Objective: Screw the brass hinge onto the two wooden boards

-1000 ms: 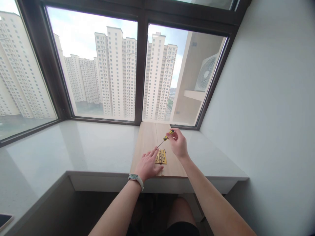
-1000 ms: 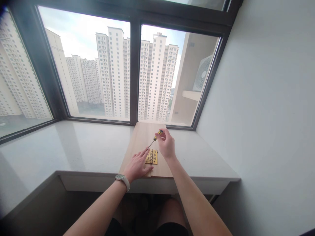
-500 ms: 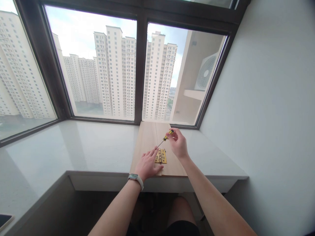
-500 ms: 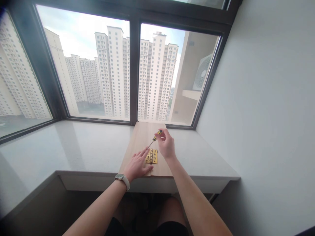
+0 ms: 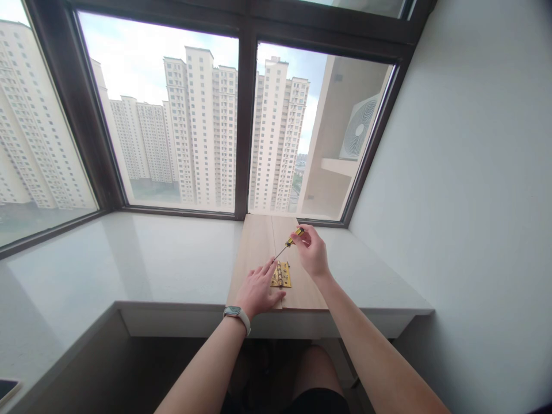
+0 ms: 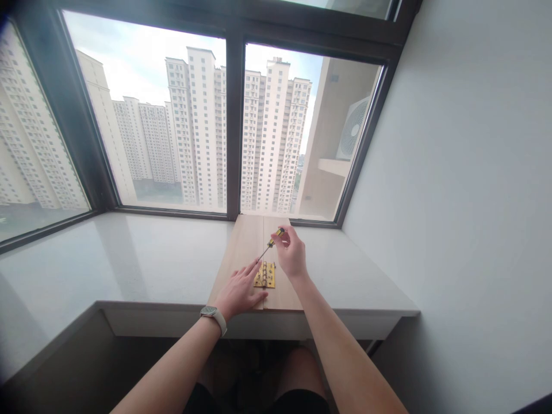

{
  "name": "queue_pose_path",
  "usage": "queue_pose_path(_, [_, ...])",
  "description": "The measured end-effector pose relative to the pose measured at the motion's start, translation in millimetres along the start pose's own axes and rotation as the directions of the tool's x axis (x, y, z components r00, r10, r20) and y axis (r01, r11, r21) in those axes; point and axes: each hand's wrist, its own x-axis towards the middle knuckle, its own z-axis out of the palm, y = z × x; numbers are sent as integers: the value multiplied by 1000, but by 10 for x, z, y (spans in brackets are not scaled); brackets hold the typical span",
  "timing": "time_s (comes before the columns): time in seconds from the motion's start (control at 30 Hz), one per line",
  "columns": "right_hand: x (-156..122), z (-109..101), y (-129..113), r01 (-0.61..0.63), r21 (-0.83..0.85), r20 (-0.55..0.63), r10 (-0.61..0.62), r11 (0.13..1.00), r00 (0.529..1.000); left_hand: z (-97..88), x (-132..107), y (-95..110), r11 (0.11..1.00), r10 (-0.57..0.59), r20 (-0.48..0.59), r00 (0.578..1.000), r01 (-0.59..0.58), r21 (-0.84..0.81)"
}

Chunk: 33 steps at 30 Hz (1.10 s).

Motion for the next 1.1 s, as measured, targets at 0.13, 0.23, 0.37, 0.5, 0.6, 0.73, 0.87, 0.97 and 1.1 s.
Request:
queue_pose_path(0.13, [0, 4, -26, 0, -11, -7, 0, 1000, 1000, 1, -2, 0, 1000, -3, -2, 1000, 3, -7])
queue_pose_path(0.23, [7, 5, -46, -2, -23, -24, 2, 1000, 1000, 1, -6, -3, 1000, -1, -12, 1000, 1, -26])
queue_pose_path(0.37, [19, 2, -49, -17, -61, -55, 14, 998, 998, -2, -9, -3, 999, 7, -26, 1000, -8, -48])
queue_pose_path(0.5, [32, -4, -35, -32, -84, -45, 28, 996, 999, -8, -10, 3, 999, 1, -21, 1000, -2, -51])
queue_pose_path(0.6, [38, -5, -29, -36, -61, -1, 36, 998, 999, -10, -12, 6, 999, 16, -30, 999, -17, -51])
queue_pose_path(0.73, [32, 10, -29, -38, -39, 38, 39, 999, 999, -16, -17, 12, 998, 35, -42, 999, -37, -56])
queue_pose_path(0.87, [12, 32, -45, -40, -49, 61, 43, 998, 997, -38, -33, 30, 995, 72, -64, 995, -76, -70])
queue_pose_path(0.97, [-6, 43, -76, -39, -62, 76, 44, 997, 996, -66, -48, 49, 992, 85, -68, 994, -91, -91])
queue_pose_path(1.1, [-31, 58, -107, -38, -74, 95, 45, 997, 994, -98, -60, 71, 988, 78, -69, 995, -86, -130])
